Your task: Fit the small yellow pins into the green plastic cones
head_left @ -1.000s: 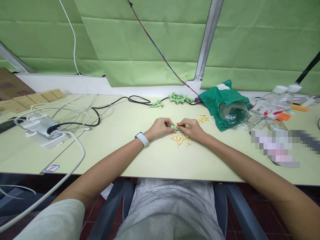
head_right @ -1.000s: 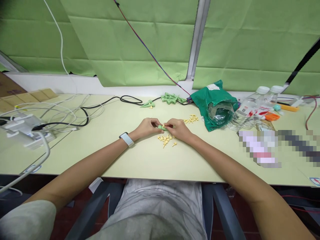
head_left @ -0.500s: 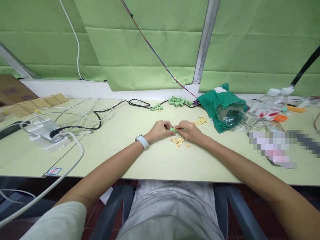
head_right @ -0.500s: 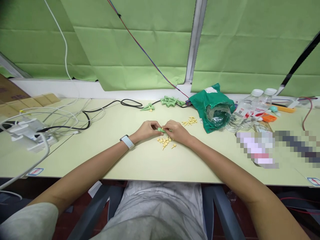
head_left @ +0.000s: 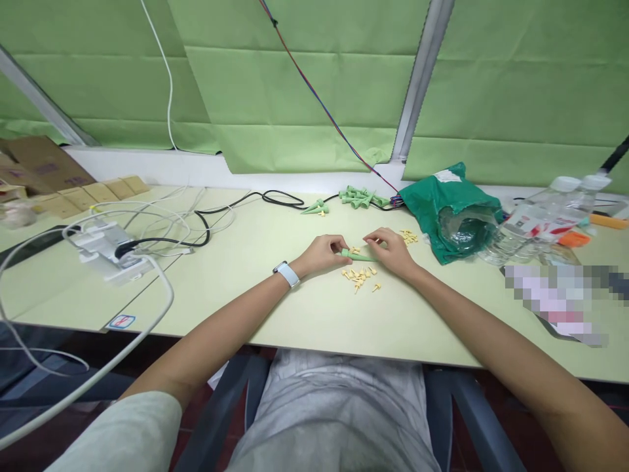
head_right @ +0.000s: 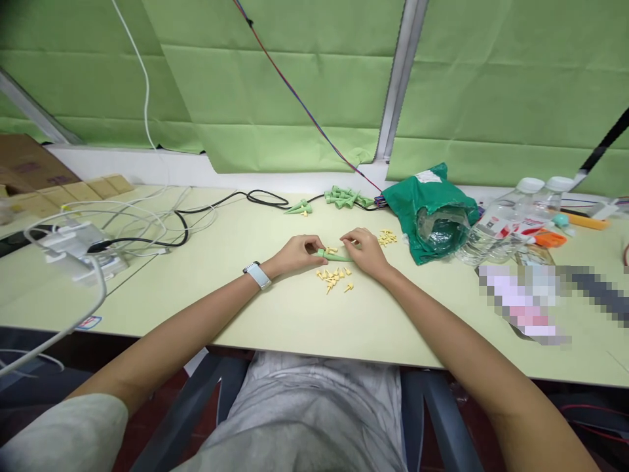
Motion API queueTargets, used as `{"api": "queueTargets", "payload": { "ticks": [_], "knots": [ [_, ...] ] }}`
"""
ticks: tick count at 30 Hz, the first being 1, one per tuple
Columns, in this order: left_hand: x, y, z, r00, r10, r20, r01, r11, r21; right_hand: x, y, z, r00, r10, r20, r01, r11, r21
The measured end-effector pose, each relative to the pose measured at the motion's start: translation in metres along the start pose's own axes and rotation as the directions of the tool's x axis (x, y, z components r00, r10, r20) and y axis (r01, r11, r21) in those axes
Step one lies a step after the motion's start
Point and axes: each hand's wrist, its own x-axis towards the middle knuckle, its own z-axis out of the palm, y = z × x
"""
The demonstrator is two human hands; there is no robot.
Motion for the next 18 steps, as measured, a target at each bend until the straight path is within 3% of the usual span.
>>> {"api": "queueTargets", "payload": {
  "ticks": [7, 12, 15, 18],
  "knots": [
    [-0.001, 0.003, -0.002, 1.0, -0.002, 0.004, 0.002, 1.0, 0.013, 0.007, 0.007, 0.006, 0.984, 0.109, 0.139, -0.094, 0.989, -0.11],
    [-0.002, 0.004, -0.003, 1.0, 0.008, 0.007, -0.008, 1.0, 0.02, 0.009, 0.013, 0.01, 0.979, 0.059, 0.195, -0.038, 0.993, -0.112],
    [-0.002, 0.003, -0.002, 1.0, 0.019, 0.003, -0.019, 1.0, 0.024, 0.009, 0.013, 0.009, 0.986, 0.022, 0.168, -0.011, 0.998, -0.064],
    [-0.002, 0.004, -0.002, 1.0, 0.013, 0.0, -0.013, 1.0, 0.02, 0.006, 0.005, 0.004, 0.994, 0.057, 0.09, -0.064, 0.995, 0.07]
  ]
}}
